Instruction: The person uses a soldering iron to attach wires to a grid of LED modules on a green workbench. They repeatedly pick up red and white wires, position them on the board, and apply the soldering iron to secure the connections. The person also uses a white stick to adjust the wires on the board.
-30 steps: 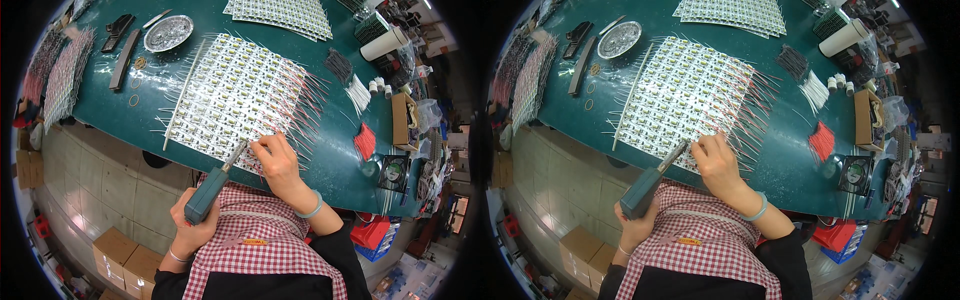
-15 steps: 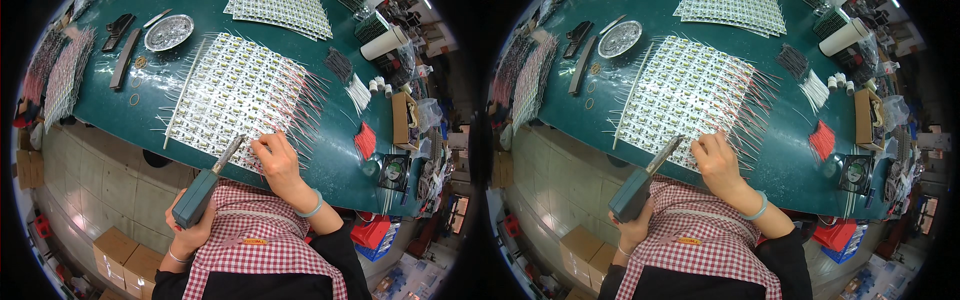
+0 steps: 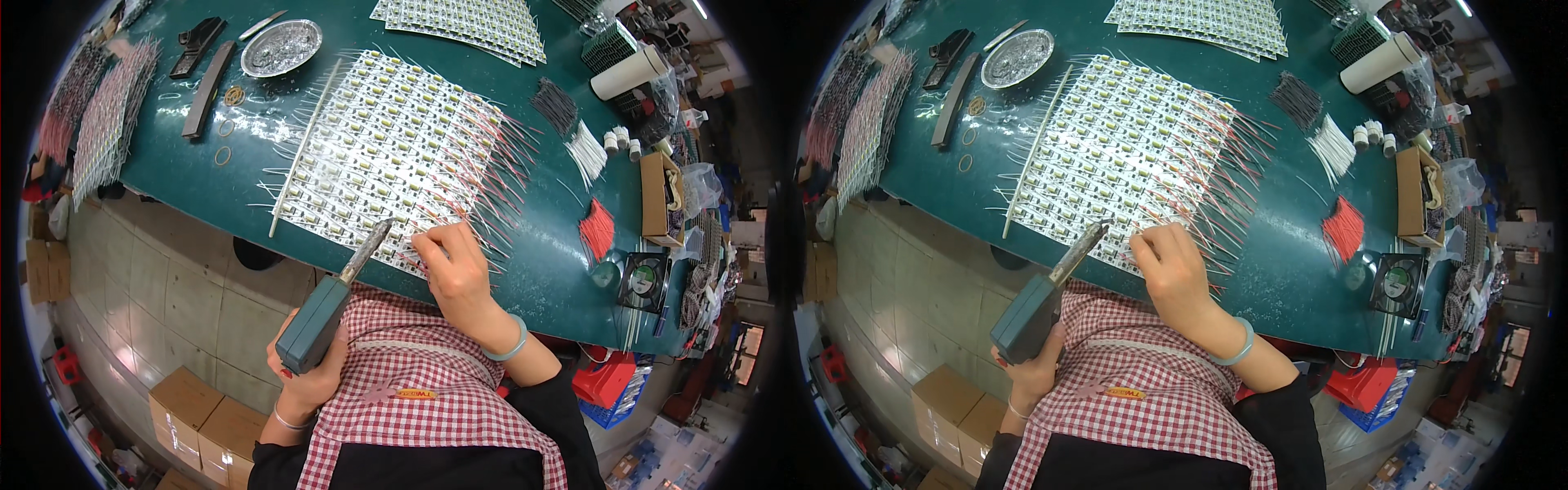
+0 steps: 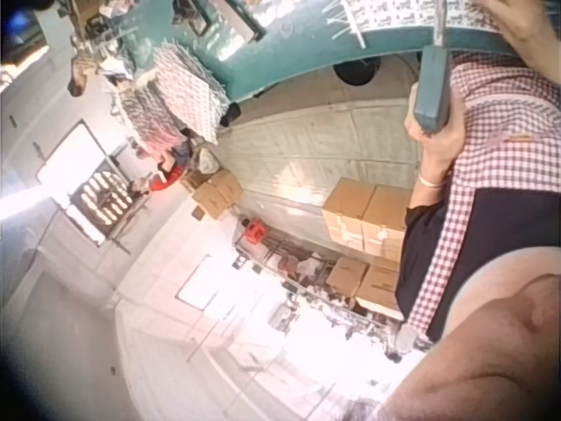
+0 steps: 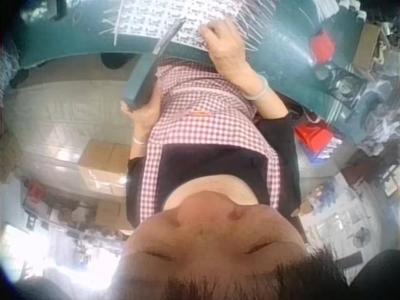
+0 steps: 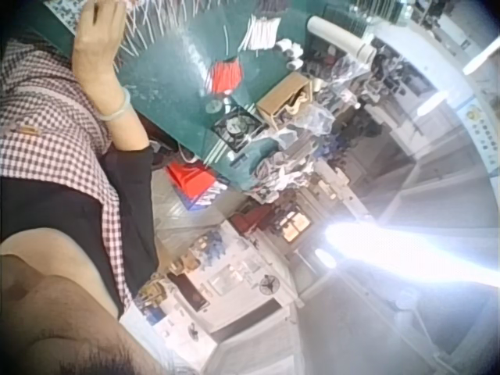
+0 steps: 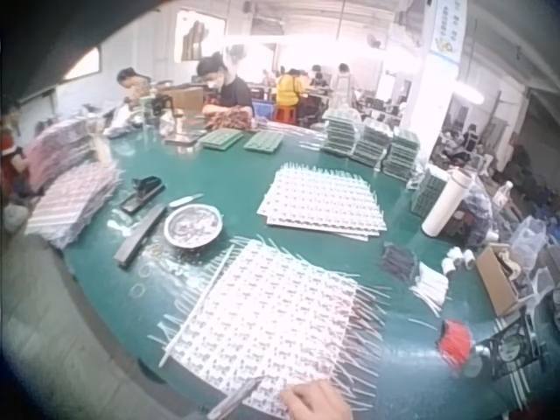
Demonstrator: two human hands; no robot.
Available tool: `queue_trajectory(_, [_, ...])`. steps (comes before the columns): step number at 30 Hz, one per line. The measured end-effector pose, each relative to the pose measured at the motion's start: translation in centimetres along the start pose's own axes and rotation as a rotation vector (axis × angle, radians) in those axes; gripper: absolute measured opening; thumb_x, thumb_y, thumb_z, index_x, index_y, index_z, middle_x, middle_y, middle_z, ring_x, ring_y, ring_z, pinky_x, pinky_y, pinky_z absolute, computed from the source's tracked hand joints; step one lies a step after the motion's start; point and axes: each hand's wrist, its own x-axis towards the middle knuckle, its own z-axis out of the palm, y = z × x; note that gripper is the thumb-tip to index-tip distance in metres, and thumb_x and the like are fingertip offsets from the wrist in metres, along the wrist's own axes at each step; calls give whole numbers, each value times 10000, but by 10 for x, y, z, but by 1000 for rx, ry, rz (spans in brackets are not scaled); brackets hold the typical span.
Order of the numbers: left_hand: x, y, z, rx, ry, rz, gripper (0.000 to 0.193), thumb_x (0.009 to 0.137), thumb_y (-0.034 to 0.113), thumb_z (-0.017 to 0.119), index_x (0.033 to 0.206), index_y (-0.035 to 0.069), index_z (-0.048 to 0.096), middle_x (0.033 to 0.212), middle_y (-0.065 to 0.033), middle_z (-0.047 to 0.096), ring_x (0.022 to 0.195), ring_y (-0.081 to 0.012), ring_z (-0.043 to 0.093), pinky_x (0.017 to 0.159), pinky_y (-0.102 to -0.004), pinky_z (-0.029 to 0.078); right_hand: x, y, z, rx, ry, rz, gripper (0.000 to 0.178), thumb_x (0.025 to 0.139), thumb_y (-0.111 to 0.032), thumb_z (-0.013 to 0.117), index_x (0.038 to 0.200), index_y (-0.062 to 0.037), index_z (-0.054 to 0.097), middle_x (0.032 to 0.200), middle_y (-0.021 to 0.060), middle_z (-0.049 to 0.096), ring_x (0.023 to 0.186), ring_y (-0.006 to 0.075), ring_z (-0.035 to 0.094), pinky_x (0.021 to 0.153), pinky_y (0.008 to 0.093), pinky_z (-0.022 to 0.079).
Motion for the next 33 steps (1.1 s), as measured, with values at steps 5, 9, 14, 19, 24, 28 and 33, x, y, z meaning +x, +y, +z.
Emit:
queue_trajectory(5, [-3, -1, -2, -16, 0, 20, 189, 780, -64, 780, 960, -81, 725, 921, -146, 719, 750, -219, 706, 657, -302, 549, -7, -2, 7, 56, -9, 31, 324, 741, 56, 701, 1063, 21, 693, 975, 119, 605, 871, 287, 593, 722, 375, 516])
queue_trajectory(9, [-2, 1, -1, -31, -24, 11, 200, 772, -72, 782, 963, -80, 721, 925, -141, 717, 749, -208, 704, 656, -299, 546, -7, -3, 9, 34, -12, 29, 312, 745, 55, 702, 1056, 26, 701, 972, 118, 604, 875, 285, 595, 721, 373, 518])
queue_trajectory(14, [-4, -2, 0, -23, -48, 12, 200, 774, -71, 775, 964, -68, 715, 925, -131, 717, 749, -191, 701, 656, -295, 542, -7, -2, 9, 16, -17, 19, 302, 755, 49, 698, 1056, 28, 706, 972, 116, 604, 874, 285, 590, 714, 370, 514])
queue_trajectory(19, [-4, -4, 1, 12, -44, 36, 178, 767, -67, 771, 932, -43, 707, 903, -117, 710, 736, -188, 698, 653, -295, 537, -9, -2, 9, 17, -23, 19, 299, 760, 41, 695, 1059, 27, 706, 977, 117, 605, 874, 287, 587, 712, 373, 511])
queue_trajectory(24, [-1, -2, 4, 61, -4, 130, 163, 767, -64, 767, 910, -32, 697, 848, -109, 682, 685, -198, 672, 629, -305, 520, -9, -2, 9, 15, -25, 19, 301, 756, 41, 693, 1057, 26, 700, 977, 117, 606, 875, 288, 588, 710, 374, 512])
queue_trajectory(28, [-1, -1, 2, 58, -24, 108, 152, 760, -70, 763, 892, -37, 695, 818, -109, 666, 647, -206, 646, 594, -307, 501, -9, -3, 9, 11, -23, 13, 306, 751, 43, 693, 1057, 25, 697, 975, 116, 606, 871, 286, 588, 706, 372, 514])
queue_trajectory(33, [-2, -2, 0, 53, -19, 116, 150, 750, -73, 762, 888, -58, 705, 830, -128, 675, 640, -222, 641, 573, -316, 501, -8, -2, 8, 0, -14, 9, 311, 741, 50, 689, 1051, 27, 696, 972, 116, 605, 861, 281, 585, 701, 367, 513])
